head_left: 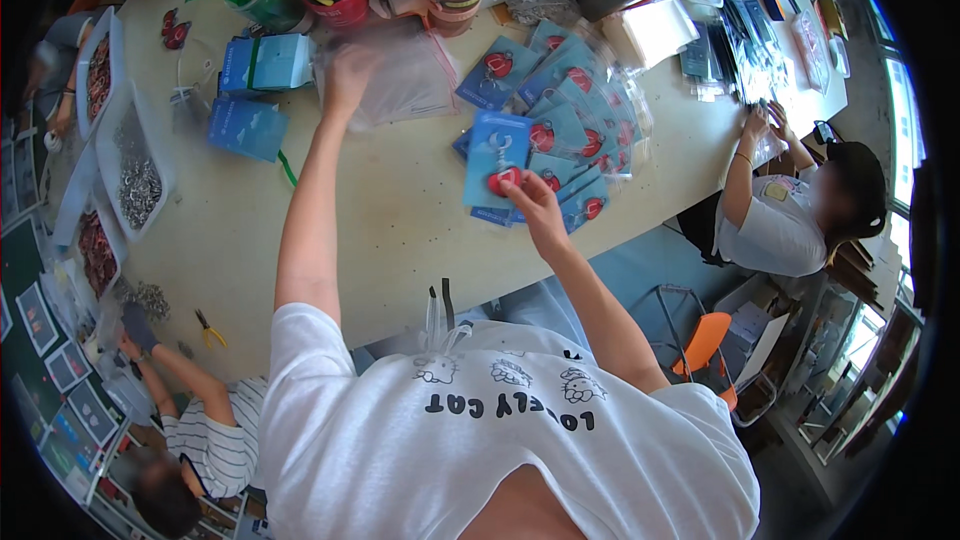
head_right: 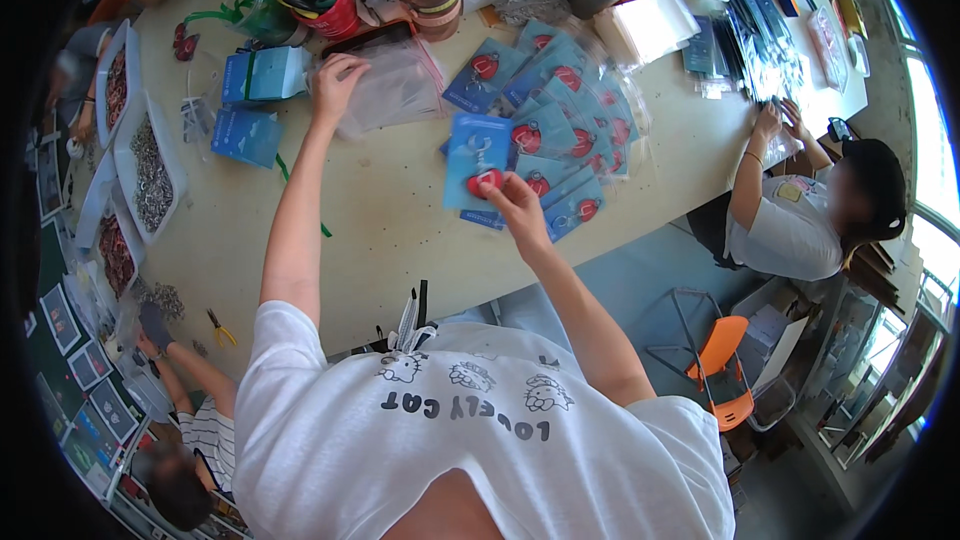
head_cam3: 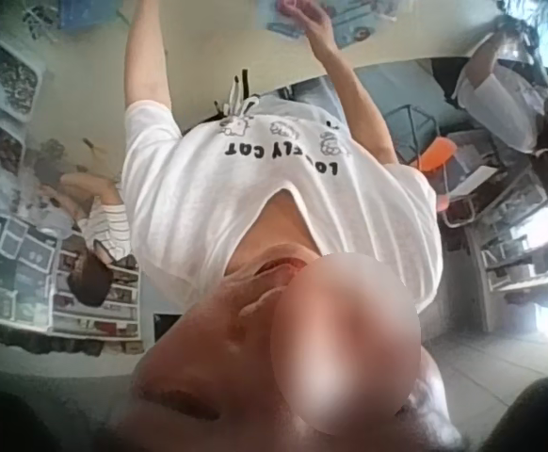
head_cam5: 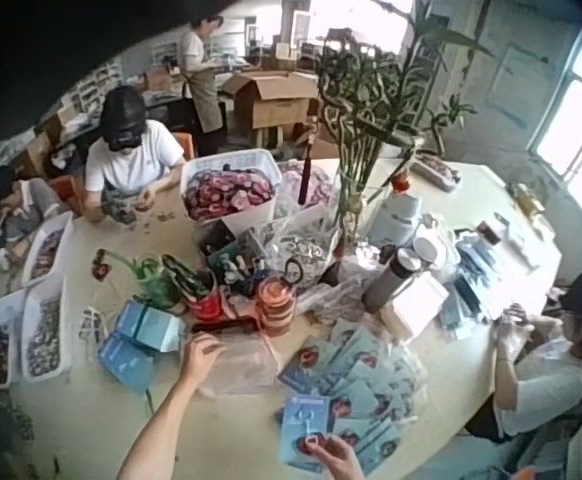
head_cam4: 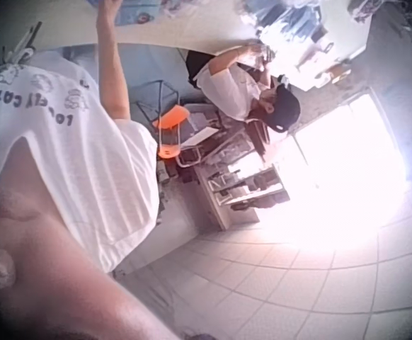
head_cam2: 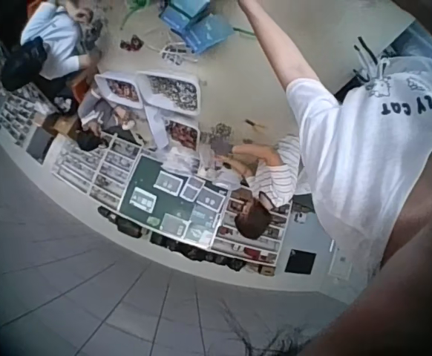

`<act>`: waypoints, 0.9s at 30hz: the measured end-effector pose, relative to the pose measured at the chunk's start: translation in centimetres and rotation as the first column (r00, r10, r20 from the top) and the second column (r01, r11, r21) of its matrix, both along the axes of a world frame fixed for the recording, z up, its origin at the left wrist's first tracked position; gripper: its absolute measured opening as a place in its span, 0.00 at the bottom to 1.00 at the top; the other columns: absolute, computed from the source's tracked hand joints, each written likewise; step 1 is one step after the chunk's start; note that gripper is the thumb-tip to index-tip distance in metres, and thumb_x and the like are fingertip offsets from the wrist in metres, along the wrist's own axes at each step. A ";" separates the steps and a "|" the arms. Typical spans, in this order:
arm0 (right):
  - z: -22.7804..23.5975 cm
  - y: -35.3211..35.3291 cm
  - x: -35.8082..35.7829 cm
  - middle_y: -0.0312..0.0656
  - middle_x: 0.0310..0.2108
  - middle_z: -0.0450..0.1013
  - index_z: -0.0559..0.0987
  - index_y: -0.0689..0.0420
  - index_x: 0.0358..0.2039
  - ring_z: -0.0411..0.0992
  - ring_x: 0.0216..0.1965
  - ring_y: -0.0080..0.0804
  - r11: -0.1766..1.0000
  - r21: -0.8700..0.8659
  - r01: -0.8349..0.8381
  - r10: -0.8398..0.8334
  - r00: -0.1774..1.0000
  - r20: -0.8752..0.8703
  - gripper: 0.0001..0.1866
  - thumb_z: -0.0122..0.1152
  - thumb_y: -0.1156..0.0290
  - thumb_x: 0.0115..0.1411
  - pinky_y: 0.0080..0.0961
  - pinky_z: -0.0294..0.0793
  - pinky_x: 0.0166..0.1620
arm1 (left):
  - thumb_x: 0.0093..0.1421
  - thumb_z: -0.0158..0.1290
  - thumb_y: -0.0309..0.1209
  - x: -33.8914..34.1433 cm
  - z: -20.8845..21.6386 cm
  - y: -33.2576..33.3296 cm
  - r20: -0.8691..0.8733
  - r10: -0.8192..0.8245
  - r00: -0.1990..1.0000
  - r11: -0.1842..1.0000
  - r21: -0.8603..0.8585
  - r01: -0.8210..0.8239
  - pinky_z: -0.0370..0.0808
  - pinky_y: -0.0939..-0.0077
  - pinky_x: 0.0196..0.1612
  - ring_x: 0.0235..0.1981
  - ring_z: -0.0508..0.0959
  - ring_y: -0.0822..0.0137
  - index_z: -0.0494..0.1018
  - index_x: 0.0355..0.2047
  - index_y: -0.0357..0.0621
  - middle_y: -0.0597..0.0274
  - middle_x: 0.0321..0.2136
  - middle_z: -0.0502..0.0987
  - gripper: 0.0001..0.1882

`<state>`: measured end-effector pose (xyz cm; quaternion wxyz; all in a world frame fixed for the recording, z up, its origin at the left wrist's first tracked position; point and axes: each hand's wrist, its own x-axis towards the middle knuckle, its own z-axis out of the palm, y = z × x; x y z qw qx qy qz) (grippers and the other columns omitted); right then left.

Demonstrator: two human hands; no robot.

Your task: The person packages red heart-shaped keychains into clear plastic bags. They pick up a keychain, place it into a bag, and set the packaged item aside. The person repeats this process for multiple keychains, stacking the finished packages on the table.

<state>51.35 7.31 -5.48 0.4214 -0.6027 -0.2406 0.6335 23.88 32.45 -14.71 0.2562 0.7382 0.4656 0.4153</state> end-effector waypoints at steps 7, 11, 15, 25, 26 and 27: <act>0.0 -1.1 -2.3 0.26 0.34 0.75 0.78 0.55 0.39 0.67 0.36 0.12 0.997 -0.074 -0.001 -0.002 0.999 -0.042 0.12 0.64 0.62 0.59 0.13 0.62 0.39 | 0.51 0.60 0.22 -2.5 1.7 -0.4 -0.009 0.021 1.000 0.972 -0.235 -0.022 0.72 0.72 0.36 0.31 0.76 0.65 0.77 0.41 0.40 0.61 0.27 0.74 0.15; -0.4 -1.2 -1.8 0.27 0.34 0.75 0.79 0.54 0.38 0.67 0.36 0.12 0.994 -0.097 0.044 -0.048 0.998 -0.045 0.11 0.64 0.63 0.59 0.13 0.62 0.39 | 0.51 0.61 0.23 -2.4 2.4 -0.1 0.184 0.057 0.981 0.954 -0.300 0.000 0.73 0.77 0.37 0.30 0.74 0.71 0.75 0.46 0.41 0.64 0.27 0.73 0.20; -0.8 -1.3 -1.1 0.27 0.34 0.75 0.79 0.55 0.38 0.67 0.35 0.12 0.993 -0.089 0.071 -0.078 0.994 -0.072 0.11 0.64 0.63 0.59 0.13 0.62 0.39 | 0.52 0.61 0.22 -3.6 2.0 0.2 0.143 0.049 0.989 0.932 -0.362 0.006 0.73 0.81 0.39 0.32 0.76 0.73 0.74 0.43 0.36 0.66 0.28 0.74 0.16; -0.1 -1.0 -1.2 0.25 0.32 0.76 0.80 0.51 0.39 0.67 0.30 0.08 0.981 -0.115 0.158 -0.181 0.954 -0.237 0.09 0.66 0.65 0.58 0.13 0.61 0.33 | 0.53 0.63 0.28 -4.8 6.0 -3.9 0.304 0.161 0.939 0.729 -0.678 0.095 0.71 0.81 0.41 0.34 0.76 0.76 0.79 0.32 0.37 0.67 0.31 0.79 0.08; 0.5 -0.8 -1.1 0.26 0.32 0.76 0.80 0.51 0.39 0.67 0.31 0.08 0.981 -0.113 0.160 -0.184 0.949 -0.254 0.09 0.66 0.66 0.57 0.13 0.61 0.33 | 0.53 0.63 0.29 -5.1 6.1 -4.4 0.275 0.144 0.951 0.721 -0.687 0.090 0.71 0.80 0.40 0.34 0.76 0.76 0.79 0.31 0.37 0.66 0.32 0.80 0.09; 1.3 -0.8 -0.9 0.27 0.33 0.77 0.80 0.51 0.40 0.70 0.33 0.10 0.980 -0.100 0.171 -0.192 0.944 -0.268 0.10 0.66 0.67 0.58 0.12 0.63 0.34 | 0.54 0.62 0.29 -5.2 6.0 -5.0 0.333 0.125 0.935 0.697 -0.700 0.156 0.70 0.81 0.40 0.33 0.76 0.77 0.80 0.32 0.37 0.65 0.31 0.80 0.08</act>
